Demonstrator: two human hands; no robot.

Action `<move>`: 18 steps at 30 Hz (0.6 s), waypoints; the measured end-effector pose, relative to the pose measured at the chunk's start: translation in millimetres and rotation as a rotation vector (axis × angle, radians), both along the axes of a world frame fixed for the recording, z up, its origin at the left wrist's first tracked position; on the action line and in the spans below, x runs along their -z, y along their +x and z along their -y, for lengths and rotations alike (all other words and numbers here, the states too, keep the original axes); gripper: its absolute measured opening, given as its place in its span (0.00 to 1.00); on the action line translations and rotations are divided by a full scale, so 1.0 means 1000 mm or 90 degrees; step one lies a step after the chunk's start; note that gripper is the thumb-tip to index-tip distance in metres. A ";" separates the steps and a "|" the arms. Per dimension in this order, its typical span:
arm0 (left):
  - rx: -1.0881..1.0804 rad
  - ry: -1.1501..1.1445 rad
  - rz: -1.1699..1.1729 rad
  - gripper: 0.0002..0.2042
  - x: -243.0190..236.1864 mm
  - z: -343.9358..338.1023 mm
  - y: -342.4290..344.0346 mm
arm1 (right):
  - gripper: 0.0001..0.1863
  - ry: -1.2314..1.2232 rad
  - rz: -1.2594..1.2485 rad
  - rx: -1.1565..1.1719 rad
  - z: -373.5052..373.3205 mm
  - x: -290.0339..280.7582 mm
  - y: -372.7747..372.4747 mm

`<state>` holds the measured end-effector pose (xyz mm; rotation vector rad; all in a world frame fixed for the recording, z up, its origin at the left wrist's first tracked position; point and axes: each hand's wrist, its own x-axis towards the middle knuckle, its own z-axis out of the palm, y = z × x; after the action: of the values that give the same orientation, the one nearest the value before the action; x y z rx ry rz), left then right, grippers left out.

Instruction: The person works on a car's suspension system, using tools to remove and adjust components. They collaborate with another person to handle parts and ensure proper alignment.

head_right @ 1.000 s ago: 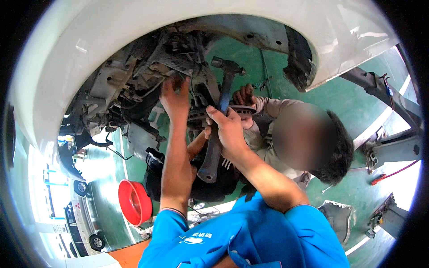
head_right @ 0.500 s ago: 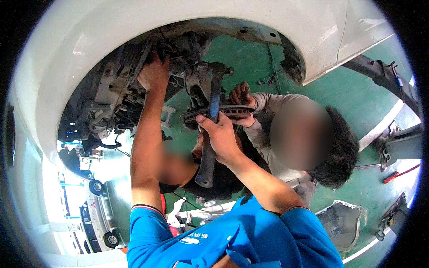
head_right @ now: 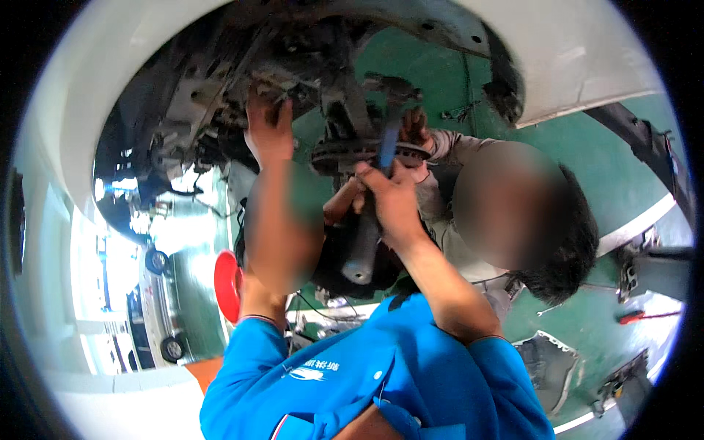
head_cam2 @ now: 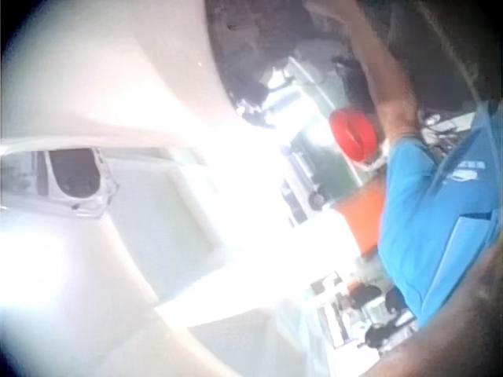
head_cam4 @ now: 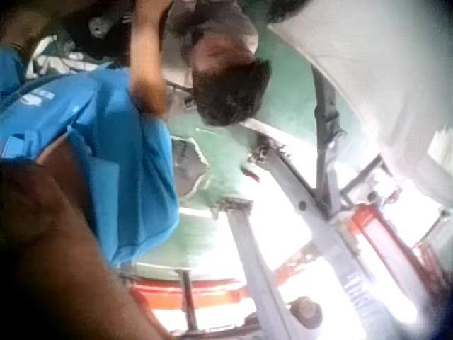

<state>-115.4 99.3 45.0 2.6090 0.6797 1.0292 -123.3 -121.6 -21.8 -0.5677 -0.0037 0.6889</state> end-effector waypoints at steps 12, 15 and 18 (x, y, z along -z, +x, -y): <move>-0.277 -0.286 -0.091 0.29 0.326 -0.061 -0.113 | 0.13 -0.175 0.098 -0.059 0.033 0.002 -0.010; -0.343 -0.368 -0.121 0.31 0.335 -0.057 -0.096 | 0.13 -0.280 0.100 -0.030 0.039 0.001 -0.010; -0.278 -0.461 -0.115 0.33 0.404 -0.116 -0.125 | 0.10 -0.211 0.114 -0.178 0.051 0.095 0.023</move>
<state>-240.7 215.2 -359.2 1.9592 1.4012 0.4889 -100.7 -172.8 -116.5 -0.9587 -0.1410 0.9161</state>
